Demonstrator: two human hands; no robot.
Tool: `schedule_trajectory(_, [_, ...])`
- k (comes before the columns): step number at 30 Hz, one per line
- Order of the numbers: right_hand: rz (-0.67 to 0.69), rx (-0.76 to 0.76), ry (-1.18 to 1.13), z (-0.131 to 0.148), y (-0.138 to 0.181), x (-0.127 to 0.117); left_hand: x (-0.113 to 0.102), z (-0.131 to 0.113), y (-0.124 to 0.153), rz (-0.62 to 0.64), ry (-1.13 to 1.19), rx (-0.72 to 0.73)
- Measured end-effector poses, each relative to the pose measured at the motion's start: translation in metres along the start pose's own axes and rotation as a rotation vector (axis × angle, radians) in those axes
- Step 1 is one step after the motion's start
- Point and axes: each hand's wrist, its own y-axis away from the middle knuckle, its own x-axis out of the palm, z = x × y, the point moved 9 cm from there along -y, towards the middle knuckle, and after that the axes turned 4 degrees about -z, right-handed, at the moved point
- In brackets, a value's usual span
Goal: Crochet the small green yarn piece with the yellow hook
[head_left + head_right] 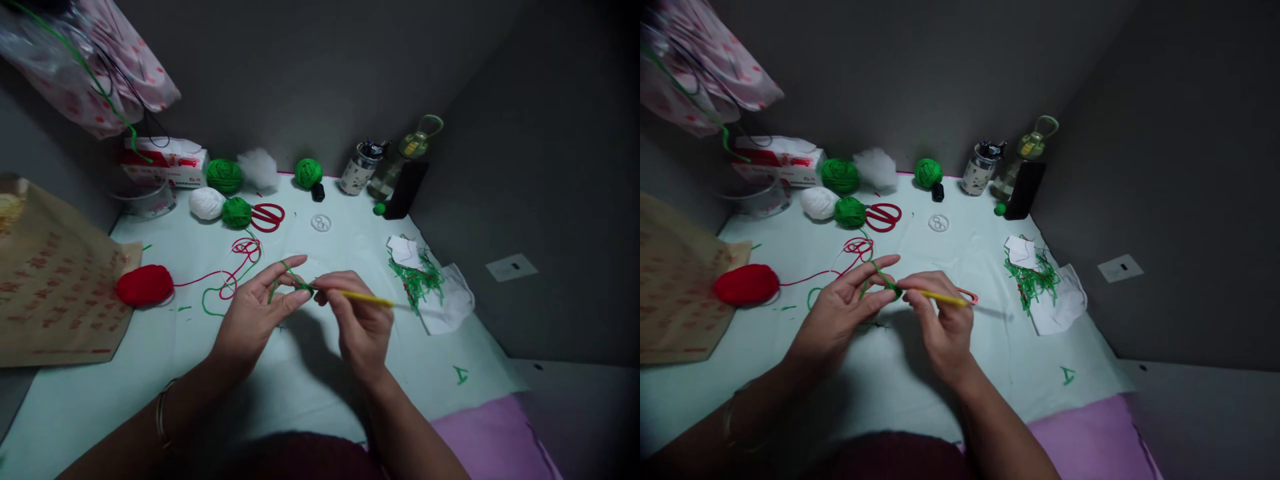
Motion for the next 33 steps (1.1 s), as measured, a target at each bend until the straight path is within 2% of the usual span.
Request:
schedule_trajectory(3, [0.034,-0.285,0.282,0.025,0.009,0.005,0.008,0.011,-0.001,0.084,0.149,-0.111])
schedule_trajectory(5, [0.009,-0.31,0.269,0.028,0.009,0.0,0.014,0.017,0.0,0.142,0.232,-0.206])
schedule_trajectory(7, [-0.052,-0.166,0.089,0.016,0.002,-0.01,0.015,0.016,0.0,0.156,0.26,-0.232])
schedule_trajectory(9, [-0.087,0.015,-0.137,-0.001,-0.003,-0.014,0.012,0.011,-0.001,0.133,0.241,-0.194])
schedule_trajectory(12, [-0.029,0.171,-0.315,-0.016,-0.005,-0.004,0.008,0.006,-0.001,0.102,0.137,-0.113])
schedule_trajectory(15, [0.002,0.25,-0.321,-0.026,-0.003,0.002,0.008,0.004,0.001,0.118,0.052,-0.056])
schedule_trajectory(20, [-0.022,0.337,-0.47,-0.036,0.0,0.001,0.009,0.005,0.001,0.147,0.062,-0.085])
schedule_trajectory(24, [-0.008,0.286,-0.428,-0.028,-0.001,0.003,0.01,0.005,0.001,0.106,0.092,-0.091])
schedule_trajectory(27, [-0.009,0.249,-0.406,-0.023,-0.001,0.003,0.013,0.006,0.001,0.123,0.16,-0.117])
schedule_trajectory(29, [-0.033,0.32,-0.479,-0.028,-0.002,0.002,0.015,0.008,0.002,0.164,0.213,-0.177])
schedule_trajectory(33, [-0.075,0.554,-0.693,-0.044,-0.001,0.003,0.023,0.01,0.006,0.283,0.301,-0.276])
